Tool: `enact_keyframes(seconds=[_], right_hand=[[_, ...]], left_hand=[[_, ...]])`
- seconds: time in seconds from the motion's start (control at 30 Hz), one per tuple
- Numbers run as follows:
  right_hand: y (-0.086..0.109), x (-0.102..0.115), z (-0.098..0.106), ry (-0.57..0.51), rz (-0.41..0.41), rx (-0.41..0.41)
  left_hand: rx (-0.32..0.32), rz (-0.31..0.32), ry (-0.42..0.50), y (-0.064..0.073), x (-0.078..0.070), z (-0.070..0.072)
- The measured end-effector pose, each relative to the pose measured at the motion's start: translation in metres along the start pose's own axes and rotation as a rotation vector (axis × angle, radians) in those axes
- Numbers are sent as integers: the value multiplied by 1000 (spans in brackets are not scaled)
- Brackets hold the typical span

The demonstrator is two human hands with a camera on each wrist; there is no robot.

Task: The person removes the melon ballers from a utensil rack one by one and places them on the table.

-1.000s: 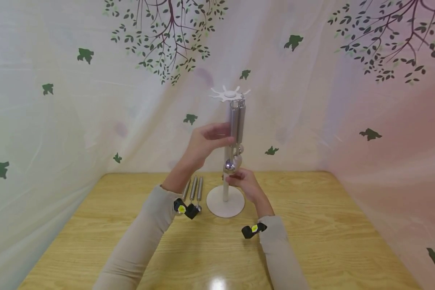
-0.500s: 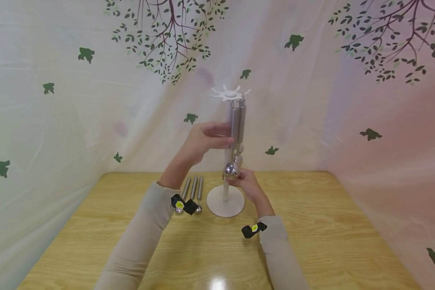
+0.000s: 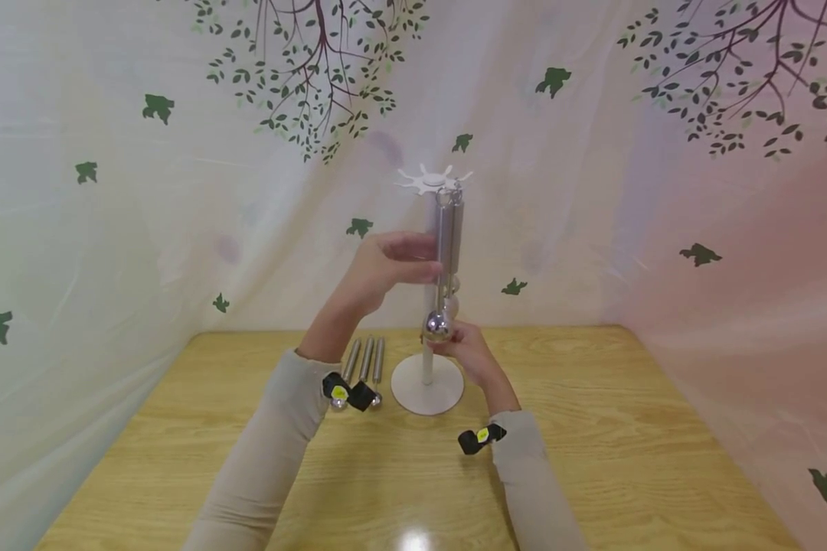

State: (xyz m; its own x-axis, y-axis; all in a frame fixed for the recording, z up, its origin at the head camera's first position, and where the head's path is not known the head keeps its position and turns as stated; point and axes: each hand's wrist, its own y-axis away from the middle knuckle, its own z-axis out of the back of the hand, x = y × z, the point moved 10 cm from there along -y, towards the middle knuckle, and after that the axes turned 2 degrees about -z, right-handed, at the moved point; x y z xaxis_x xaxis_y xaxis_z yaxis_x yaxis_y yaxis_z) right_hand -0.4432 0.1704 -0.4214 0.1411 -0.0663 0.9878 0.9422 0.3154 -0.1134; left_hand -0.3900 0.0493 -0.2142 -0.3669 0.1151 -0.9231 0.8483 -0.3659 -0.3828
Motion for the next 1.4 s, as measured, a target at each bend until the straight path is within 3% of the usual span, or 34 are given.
enact_keyframes(seconds=[0.33, 0.63, 0.93, 1.17, 1.4], right_hand=[[3, -8, -9, -46, -8, 29], [6, -13, -18, -12, -3, 56], [5, -10, -11, -22, 32, 39], [5, -2, -4, -3, 40, 16], [-1, 4, -5, -25, 59, 31]], left_hand=[[-14, -22, 48, 11, -7, 3], [-11, -55, 83, 19, -12, 6], [31, -11, 80, 19, -9, 11], [88, 20, 43, 19, -9, 21], [94, 60, 8, 24, -10, 34]])
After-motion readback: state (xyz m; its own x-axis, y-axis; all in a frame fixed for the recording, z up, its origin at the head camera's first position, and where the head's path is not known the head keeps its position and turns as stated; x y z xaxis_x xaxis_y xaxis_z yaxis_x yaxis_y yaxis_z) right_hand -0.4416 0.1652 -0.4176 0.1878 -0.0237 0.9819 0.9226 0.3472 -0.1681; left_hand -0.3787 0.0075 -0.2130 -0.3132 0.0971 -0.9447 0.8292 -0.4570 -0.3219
